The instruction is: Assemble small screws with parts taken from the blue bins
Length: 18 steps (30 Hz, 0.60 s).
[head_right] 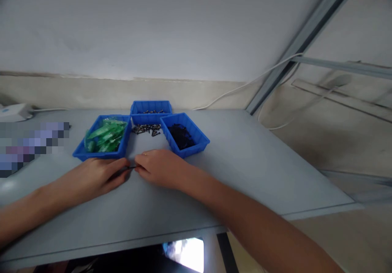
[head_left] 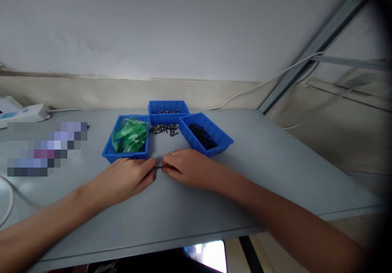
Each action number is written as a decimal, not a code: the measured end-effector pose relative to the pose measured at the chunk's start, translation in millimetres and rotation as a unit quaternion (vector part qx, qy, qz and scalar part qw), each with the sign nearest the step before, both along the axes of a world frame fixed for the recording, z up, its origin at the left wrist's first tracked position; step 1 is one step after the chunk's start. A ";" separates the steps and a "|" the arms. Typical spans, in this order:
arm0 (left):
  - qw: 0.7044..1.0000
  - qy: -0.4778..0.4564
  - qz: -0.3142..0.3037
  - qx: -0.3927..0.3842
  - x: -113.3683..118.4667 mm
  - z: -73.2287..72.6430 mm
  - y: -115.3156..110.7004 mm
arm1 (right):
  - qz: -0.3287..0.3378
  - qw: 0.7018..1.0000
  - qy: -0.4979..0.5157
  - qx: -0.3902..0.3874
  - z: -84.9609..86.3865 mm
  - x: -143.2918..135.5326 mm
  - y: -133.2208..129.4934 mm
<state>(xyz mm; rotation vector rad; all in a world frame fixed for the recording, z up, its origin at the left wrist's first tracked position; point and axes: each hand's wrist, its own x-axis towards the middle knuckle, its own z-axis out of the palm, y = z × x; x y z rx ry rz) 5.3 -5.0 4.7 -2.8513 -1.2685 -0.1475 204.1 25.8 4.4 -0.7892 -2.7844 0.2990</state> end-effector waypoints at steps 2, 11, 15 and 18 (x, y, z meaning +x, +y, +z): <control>1.000 0.016 0.004 -0.001 0.2 0.1 -0.1 | 0.003 1.000 0.001 0.000 -1.3 0.6 0.7; 1.000 0.029 -0.001 0.009 1.6 2.9 -1.4 | 0.015 1.000 -0.007 0.024 -2.1 1.3 1.9; 0.999 0.032 0.000 0.014 1.7 4.3 -1.9 | 0.015 1.000 -0.013 0.024 -1.2 0.5 1.1; 0.999 0.018 -0.009 0.026 1.6 3.8 -1.5 | 0.012 1.000 -0.017 0.018 -1.0 -0.6 0.0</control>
